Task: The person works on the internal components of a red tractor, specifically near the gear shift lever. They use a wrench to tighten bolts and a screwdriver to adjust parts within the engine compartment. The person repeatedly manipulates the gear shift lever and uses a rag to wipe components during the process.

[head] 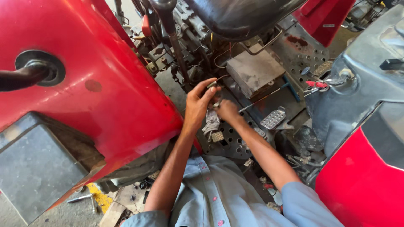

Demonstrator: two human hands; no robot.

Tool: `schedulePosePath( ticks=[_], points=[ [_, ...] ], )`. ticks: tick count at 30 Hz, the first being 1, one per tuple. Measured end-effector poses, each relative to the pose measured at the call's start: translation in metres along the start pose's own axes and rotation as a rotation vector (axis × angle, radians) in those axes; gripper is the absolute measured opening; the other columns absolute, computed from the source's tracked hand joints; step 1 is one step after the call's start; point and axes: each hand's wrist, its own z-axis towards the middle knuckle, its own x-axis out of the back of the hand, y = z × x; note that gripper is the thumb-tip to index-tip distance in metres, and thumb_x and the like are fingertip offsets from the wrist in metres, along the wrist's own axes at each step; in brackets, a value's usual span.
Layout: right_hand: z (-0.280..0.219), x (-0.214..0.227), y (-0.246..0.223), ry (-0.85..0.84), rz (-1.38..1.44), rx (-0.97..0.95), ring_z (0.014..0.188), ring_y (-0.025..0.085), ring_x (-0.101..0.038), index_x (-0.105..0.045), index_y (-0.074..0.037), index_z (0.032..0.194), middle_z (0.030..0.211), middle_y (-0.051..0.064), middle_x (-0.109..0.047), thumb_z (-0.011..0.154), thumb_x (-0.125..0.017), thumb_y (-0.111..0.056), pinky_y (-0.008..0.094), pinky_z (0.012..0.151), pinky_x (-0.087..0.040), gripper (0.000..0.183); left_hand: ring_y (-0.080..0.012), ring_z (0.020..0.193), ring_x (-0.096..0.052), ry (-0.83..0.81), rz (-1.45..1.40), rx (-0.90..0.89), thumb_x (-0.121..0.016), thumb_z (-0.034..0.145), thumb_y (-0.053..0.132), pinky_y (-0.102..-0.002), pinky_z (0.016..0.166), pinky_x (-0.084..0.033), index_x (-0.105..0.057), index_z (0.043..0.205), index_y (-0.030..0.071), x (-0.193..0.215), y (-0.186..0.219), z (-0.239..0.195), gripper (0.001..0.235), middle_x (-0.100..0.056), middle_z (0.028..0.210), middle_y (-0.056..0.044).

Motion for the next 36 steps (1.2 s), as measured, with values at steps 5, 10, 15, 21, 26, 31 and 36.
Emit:
schedulePosePath(
  ticks=[5,10,15,21,26,31,36],
  points=[
    [0.011,-0.051,0.024,-0.013,-0.086,0.070,0.094,0.045,-0.069,-0.068,-0.014,0.121,0.101,0.022,-0.073,0.094,-0.056,-0.035,0.059,0.080,-0.054,0.036,-0.0073,0.078,-0.065,-0.062,-0.050,0.050,-0.065,0.099,0.018,-0.023,0.064,-0.050,-0.061,0.124,0.006,0.002,0.006,-0.003,0.027,-0.076,0.105,-0.003],
    [0.001,-0.019,0.018,-0.075,0.106,-0.054,0.097,0.049,-0.066,-0.057,-0.004,0.124,0.100,0.029,-0.070,0.098,-0.063,-0.045,0.059,0.081,-0.051,0.049,-0.0099,0.080,-0.066,-0.074,-0.145,0.049,-0.065,0.103,0.019,-0.023,0.067,-0.048,-0.066,0.123,0.003,0.009,0.008,-0.006,0.025,-0.076,0.105,-0.007],
    [-0.020,0.027,0.023,-0.052,0.747,-0.132,0.079,0.041,-0.069,-0.064,-0.003,0.129,0.098,0.023,-0.073,0.096,-0.060,-0.016,0.048,0.064,-0.051,0.036,-0.0090,0.088,-0.065,-0.104,-0.309,0.031,-0.065,0.105,0.017,-0.025,0.069,-0.049,-0.067,0.125,0.003,0.009,0.009,-0.003,0.025,-0.070,0.105,-0.005],
    [-0.043,0.104,0.017,-0.109,1.435,-0.114,0.084,0.014,-0.077,-0.067,-0.002,0.122,0.101,0.008,-0.078,0.100,-0.057,-0.013,0.028,0.069,-0.064,0.026,-0.0097,0.079,-0.067,-0.103,-0.413,0.090,-0.059,0.102,0.021,-0.022,0.055,-0.044,-0.064,0.118,0.006,0.003,0.023,-0.003,0.023,-0.075,0.104,-0.005],
    [-0.061,0.160,-0.020,0.213,1.341,0.017,0.054,0.011,-0.054,-0.062,-0.005,0.099,0.072,0.002,-0.058,0.108,-0.056,-0.029,0.024,0.044,-0.044,0.026,-0.0065,0.060,-0.057,-0.134,-0.324,0.048,-0.061,0.103,0.021,-0.021,0.046,-0.035,-0.067,0.120,0.004,0.006,0.020,-0.007,0.024,-0.069,0.090,-0.001],
    [-0.084,0.243,-0.060,0.214,1.699,0.112,0.044,0.008,-0.040,-0.054,-0.009,0.089,0.060,-0.003,-0.044,0.109,-0.051,-0.033,0.023,0.040,-0.030,0.031,-0.0024,0.056,-0.048,-0.227,-0.134,0.020,-0.063,0.104,0.022,-0.019,0.047,-0.030,-0.070,0.118,0.005,0.003,0.027,-0.014,0.024,-0.054,0.068,0.005],
    [-0.082,0.260,-0.097,0.135,1.477,0.181,0.047,0.006,-0.038,-0.056,-0.007,0.089,0.062,-0.003,-0.041,0.109,-0.053,-0.035,0.022,0.041,-0.029,0.034,-0.0025,0.063,-0.050,-0.249,0.068,0.001,-0.066,0.101,0.024,-0.020,0.053,-0.035,-0.072,0.117,0.007,-0.008,0.044,-0.023,0.024,-0.055,0.073,0.007]
  ],
)
